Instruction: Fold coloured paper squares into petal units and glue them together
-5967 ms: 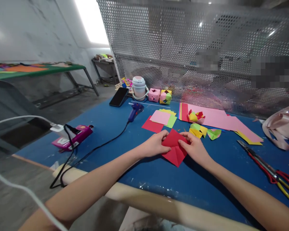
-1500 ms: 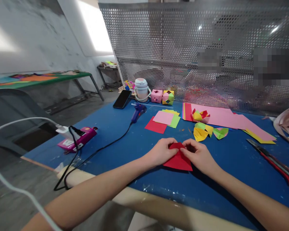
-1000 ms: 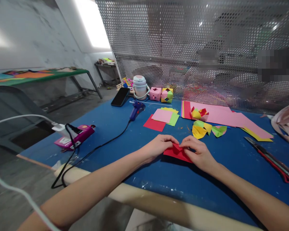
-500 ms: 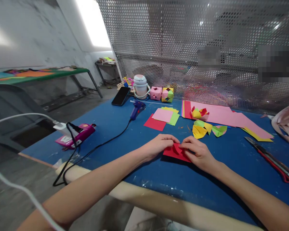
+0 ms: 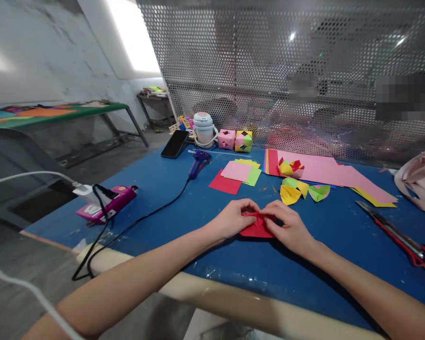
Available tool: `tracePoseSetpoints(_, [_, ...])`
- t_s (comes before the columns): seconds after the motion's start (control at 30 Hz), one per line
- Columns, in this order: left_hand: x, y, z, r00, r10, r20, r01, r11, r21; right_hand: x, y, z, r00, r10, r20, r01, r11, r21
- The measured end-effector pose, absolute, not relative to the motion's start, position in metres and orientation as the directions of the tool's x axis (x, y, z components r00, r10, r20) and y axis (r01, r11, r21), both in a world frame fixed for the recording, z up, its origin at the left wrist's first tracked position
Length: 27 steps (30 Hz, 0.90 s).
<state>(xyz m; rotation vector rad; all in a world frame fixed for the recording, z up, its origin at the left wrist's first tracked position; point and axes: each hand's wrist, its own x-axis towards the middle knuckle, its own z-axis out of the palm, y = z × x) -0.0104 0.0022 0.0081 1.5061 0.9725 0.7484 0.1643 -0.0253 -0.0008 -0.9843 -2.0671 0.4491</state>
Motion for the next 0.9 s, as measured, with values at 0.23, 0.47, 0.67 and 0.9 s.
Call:
tracePoseSetpoints(0.23, [-0.012,0.001,0.007,0.465,0.877,0.119,0.249,-0.259,0.933,0.159,-0.026,0.001,-0.22,0.893,0.394,0.565,0.445,-0.694])
tracePoseSetpoints(0.47, [-0.014,-0.001,0.015,0.455,0.891,0.009,0.315,-0.17,0.934,0.159,-0.026,0.0,-0.158,0.922,0.355,0.518,0.383,-0.765])
tracePoseSetpoints(0.67, [-0.015,0.002,0.016,0.471,0.882,0.006,0.428,-0.234,0.873,0.157,-0.028,-0.003,-0.167,0.915,0.367,0.5,0.399,-0.769])
tracePoseSetpoints(0.9, [-0.02,0.005,0.011,0.51,0.857,0.078,0.448,-0.342,0.826,0.155,-0.031,-0.002,-0.228,0.88,0.416,0.49,0.473,-0.732])
